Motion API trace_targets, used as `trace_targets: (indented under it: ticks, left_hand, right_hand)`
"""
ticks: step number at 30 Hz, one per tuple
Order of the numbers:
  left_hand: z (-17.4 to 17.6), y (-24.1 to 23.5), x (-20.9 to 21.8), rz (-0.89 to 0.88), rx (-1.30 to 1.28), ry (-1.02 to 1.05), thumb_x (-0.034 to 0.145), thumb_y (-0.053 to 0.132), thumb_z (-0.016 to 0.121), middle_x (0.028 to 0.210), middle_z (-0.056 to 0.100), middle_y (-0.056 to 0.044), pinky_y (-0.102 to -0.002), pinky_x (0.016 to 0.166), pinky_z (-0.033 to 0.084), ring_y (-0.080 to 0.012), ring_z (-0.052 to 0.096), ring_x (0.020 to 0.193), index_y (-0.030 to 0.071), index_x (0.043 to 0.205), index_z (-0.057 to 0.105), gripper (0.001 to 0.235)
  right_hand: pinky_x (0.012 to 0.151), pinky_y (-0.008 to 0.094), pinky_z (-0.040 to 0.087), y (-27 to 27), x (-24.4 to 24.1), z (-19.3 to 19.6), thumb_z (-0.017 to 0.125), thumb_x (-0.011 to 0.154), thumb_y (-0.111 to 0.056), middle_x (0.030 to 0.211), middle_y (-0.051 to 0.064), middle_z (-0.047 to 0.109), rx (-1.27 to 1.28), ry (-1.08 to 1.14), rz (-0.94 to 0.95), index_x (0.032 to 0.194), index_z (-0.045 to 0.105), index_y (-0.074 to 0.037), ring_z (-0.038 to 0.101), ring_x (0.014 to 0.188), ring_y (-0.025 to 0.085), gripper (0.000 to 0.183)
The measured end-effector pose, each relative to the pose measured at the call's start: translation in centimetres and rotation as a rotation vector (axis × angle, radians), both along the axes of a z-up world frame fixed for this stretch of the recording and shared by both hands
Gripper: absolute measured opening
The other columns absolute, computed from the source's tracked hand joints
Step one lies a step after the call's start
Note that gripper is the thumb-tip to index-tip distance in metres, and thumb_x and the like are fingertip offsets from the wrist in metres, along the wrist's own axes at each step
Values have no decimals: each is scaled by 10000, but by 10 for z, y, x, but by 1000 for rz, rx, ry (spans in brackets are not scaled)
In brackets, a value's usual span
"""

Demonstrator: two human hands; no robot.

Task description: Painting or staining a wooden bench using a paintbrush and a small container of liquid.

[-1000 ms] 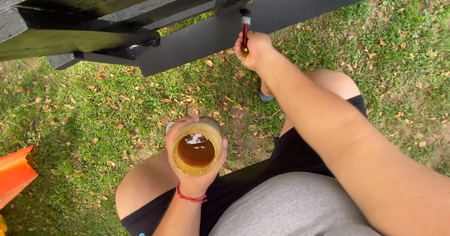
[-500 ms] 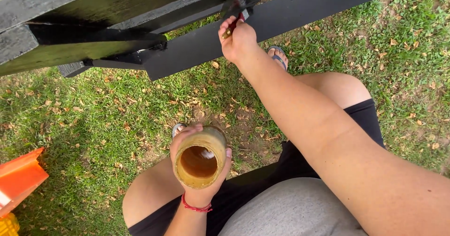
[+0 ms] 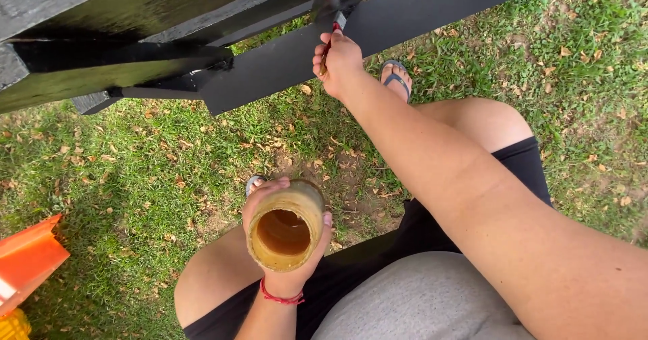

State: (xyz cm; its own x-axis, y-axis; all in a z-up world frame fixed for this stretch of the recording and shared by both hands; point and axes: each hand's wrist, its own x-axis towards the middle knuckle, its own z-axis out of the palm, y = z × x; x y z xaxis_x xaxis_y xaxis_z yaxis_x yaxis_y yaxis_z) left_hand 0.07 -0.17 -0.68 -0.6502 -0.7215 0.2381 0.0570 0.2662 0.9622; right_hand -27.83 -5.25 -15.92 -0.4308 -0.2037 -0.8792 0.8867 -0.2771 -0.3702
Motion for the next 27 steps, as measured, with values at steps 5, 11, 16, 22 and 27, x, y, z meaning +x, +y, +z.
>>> trace_targets:
  ticks: [5,11,16,22,27]
  left_hand:
    - [3,0,-1,-21,43,1,776,165,807,1265,533,-89,-374,1178,428,-227,566,1228,98,1328,435,669]
    - [-1,0,1,-27,29,20,780,148,806,1271,522,-78,-399,1209,425,-219,550,1239,102,1338,426,677]
    - [0,0,0,-14,30,21,768,173,818,1268,528,-80,-379,1197,424,-220,557,1232,99,1331,430,688]
    - [3,1,0,-32,40,22,777,161,806,1262,523,-72,-393,1200,430,-215,550,1227,105,1321,435,661]
    - [4,-1,-4,-26,14,18,789,170,794,1250,536,-88,-368,1162,442,-227,564,1212,101,1309,433,636]
  right_hand:
    - [397,276,328,-6,5,23,479,1045,-162,641,74,528,110,141,28,1101,568,-82,438,464,156,132]
    - [395,251,299,-19,13,34,481,972,2,787,73,472,74,261,167,1027,478,-70,428,535,128,90]
    - [407,251,282,-6,25,30,475,980,-50,715,44,424,154,382,363,1196,415,-117,410,522,124,235]
    - [421,291,205,-6,20,-2,395,989,-158,736,33,339,50,267,387,1170,462,-135,307,564,140,194]
    - [405,351,323,13,31,38,436,881,-67,801,69,507,460,632,870,1359,431,-55,432,521,148,478]
